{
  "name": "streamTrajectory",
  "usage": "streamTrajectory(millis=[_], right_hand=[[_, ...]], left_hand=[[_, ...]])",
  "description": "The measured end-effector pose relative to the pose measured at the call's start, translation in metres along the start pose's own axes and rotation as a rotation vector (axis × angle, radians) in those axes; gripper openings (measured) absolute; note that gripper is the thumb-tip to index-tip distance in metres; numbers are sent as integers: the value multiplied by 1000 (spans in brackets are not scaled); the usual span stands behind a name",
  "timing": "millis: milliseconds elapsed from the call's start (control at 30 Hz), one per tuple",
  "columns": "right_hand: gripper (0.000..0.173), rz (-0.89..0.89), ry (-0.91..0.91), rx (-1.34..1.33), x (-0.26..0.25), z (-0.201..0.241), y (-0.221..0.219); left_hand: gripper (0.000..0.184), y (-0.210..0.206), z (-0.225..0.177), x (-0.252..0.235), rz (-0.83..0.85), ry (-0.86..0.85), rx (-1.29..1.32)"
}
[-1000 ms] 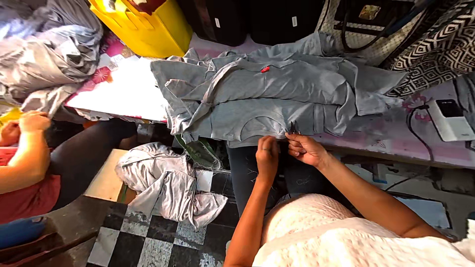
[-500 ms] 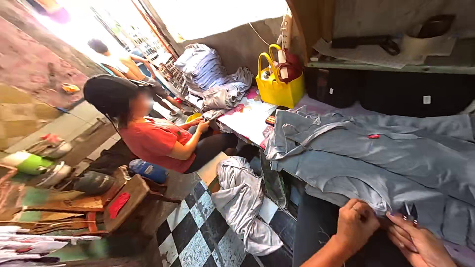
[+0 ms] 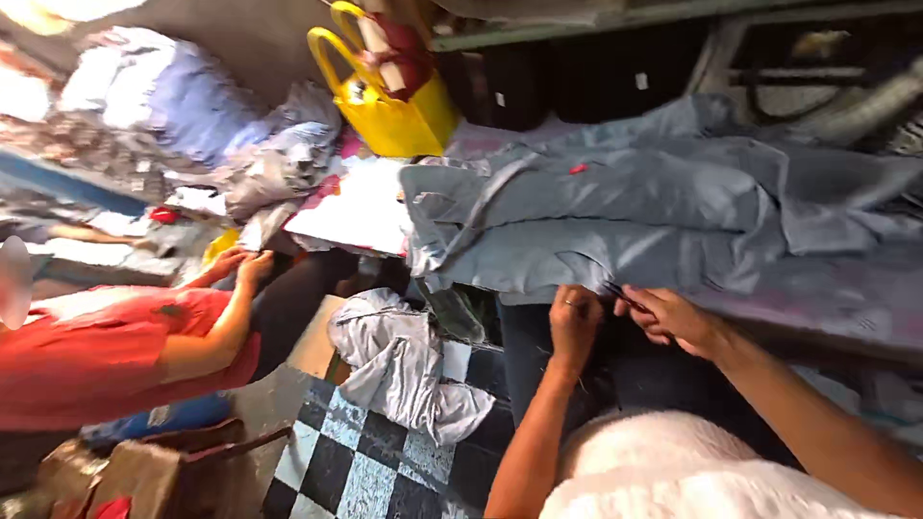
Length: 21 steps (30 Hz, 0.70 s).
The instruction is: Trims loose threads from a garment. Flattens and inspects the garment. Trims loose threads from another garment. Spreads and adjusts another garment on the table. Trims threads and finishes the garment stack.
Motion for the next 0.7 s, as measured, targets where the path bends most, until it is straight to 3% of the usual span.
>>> streamTrajectory(millis=[333, 533, 633, 700], right_hand=[[43, 11, -91, 80, -4, -10, -6], [39, -102, -54, 60, -12, -11, -13], [36, -152, -82, -32, -15, -17, -13], [36, -100, -114, -101, -14, -20, -11]], left_hand=[[8, -2, 4, 9, 11, -25, -58], [6, -7, 7, 12, -9, -105, -101], [7, -6, 8, 13, -23, -29, -48], [8, -3, 8, 14, -21, 130, 46]])
Point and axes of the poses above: each hand's wrist, its own x-axis away from the middle knuckle, its own y-axis out of the back of the hand, z = x × y, the point moved 1 cm from there along -x, towards the middle knuckle, and after that the axes turned 1 degree about -x, right-handed, at the moved point
